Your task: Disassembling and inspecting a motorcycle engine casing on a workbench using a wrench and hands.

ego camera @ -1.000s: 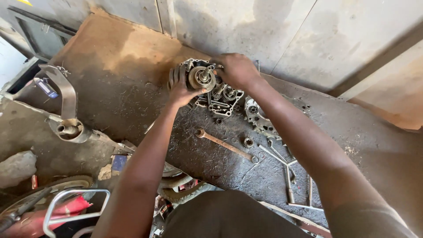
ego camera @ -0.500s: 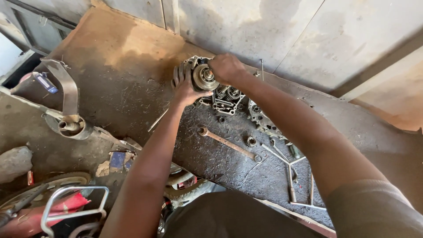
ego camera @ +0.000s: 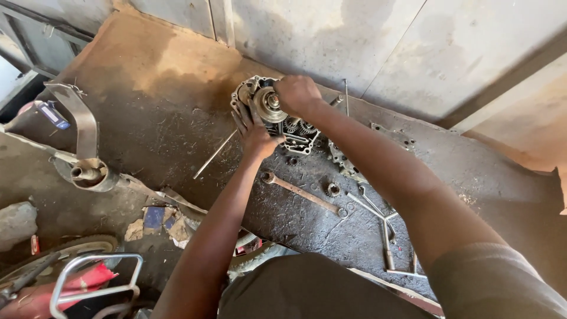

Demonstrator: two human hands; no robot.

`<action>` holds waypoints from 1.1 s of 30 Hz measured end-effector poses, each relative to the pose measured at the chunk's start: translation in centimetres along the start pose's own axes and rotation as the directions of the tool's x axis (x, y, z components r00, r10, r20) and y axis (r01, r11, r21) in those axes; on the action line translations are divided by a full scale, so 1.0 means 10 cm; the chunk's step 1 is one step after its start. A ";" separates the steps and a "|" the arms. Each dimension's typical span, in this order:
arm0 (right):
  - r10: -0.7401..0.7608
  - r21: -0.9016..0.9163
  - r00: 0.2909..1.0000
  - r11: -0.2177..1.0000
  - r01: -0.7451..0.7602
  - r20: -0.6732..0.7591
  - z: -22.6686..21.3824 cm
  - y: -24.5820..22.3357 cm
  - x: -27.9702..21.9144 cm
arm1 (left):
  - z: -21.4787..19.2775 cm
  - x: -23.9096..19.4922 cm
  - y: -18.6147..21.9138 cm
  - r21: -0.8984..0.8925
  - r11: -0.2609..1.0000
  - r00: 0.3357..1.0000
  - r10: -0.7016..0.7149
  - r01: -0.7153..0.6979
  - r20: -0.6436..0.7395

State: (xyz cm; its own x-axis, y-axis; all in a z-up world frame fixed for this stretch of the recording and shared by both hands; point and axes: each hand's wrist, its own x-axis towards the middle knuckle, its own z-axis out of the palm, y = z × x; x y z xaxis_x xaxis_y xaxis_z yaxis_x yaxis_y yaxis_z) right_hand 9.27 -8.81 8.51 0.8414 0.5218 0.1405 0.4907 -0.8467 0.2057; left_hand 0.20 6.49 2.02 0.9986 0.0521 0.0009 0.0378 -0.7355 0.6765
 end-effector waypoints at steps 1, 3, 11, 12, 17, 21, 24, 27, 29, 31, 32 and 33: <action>0.000 0.002 1.000 1.000 0.000 0.001 -0.03 -0.02 -0.02 | 0.01 0.03 -0.05 0.001 1.000 1.000 -0.001 0.001 0.001; 0.045 0.006 0.999 0.999 -0.045 0.027 -0.10 -0.08 -0.05 | 0.02 0.07 -0.14 0.051 0.999 0.999 0.014 -0.012 -0.047; 0.081 0.055 0.994 0.995 -0.085 0.078 -0.16 -0.12 -0.04 | -0.19 -0.11 -0.31 0.083 0.993 0.990 0.091 -0.082 -0.111; 0.082 0.070 0.993 0.994 -0.088 0.087 -0.16 -0.12 -0.04 | -0.22 -0.15 -0.33 0.143 0.987 0.987 0.096 -0.077 -0.131; 0.104 0.085 0.993 0.990 -0.109 0.061 -0.08 -0.12 -0.04 | -0.20 -0.26 -0.36 0.006 0.963 0.851 0.242 -0.270 -0.466; 0.108 0.102 0.991 0.988 -0.116 0.085 -0.19 -0.14 -0.08 | 0.08 0.01 -0.65 -0.007 0.952 0.847 0.267 -0.305 -0.460; 0.120 0.129 0.987 0.983 -0.133 0.103 -0.47 -0.26 -0.19 | 0.23 0.16 -0.80 0.043 0.941 0.829 0.316 -0.335 -0.462; 0.186 0.207 0.979 0.958 -0.199 0.082 -0.83 -0.34 -0.40 | 0.27 0.17 -0.86 0.011 0.929 0.803 0.326 -0.370 -0.499; 0.190 0.368 0.981 0.911 -0.188 0.031 -0.85 -0.20 -0.47 | 0.32 0.21 -0.89 0.008 0.938 0.816 0.305 -0.346 -0.491; 0.199 0.518 0.980 0.840 -0.162 -0.017 -0.96 -0.14 -0.64 | 0.32 0.20 -0.88 0.004 0.948 0.830 0.279 -0.317 -0.482; 0.266 0.618 0.962 0.766 -0.176 -0.055 -1.06 -0.16 -0.76 | 0.28 0.17 -0.86 -0.024 0.952 0.848 0.259 -0.304 -0.463; 0.334 0.710 0.939 0.680 -0.182 -0.080 -1.16 -0.18 -0.89 | 0.26 0.12 -0.84 -0.052 0.957 0.866 0.235 -0.287 -0.442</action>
State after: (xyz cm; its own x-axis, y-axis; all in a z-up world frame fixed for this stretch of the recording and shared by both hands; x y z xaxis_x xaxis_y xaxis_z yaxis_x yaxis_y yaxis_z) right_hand -1.75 -10.75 18.09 0.9361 0.2155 0.2779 0.3416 -0.7446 -0.5734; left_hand 1.19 10.97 -5.52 0.8577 0.1703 0.4852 -0.2519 -0.6834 0.6852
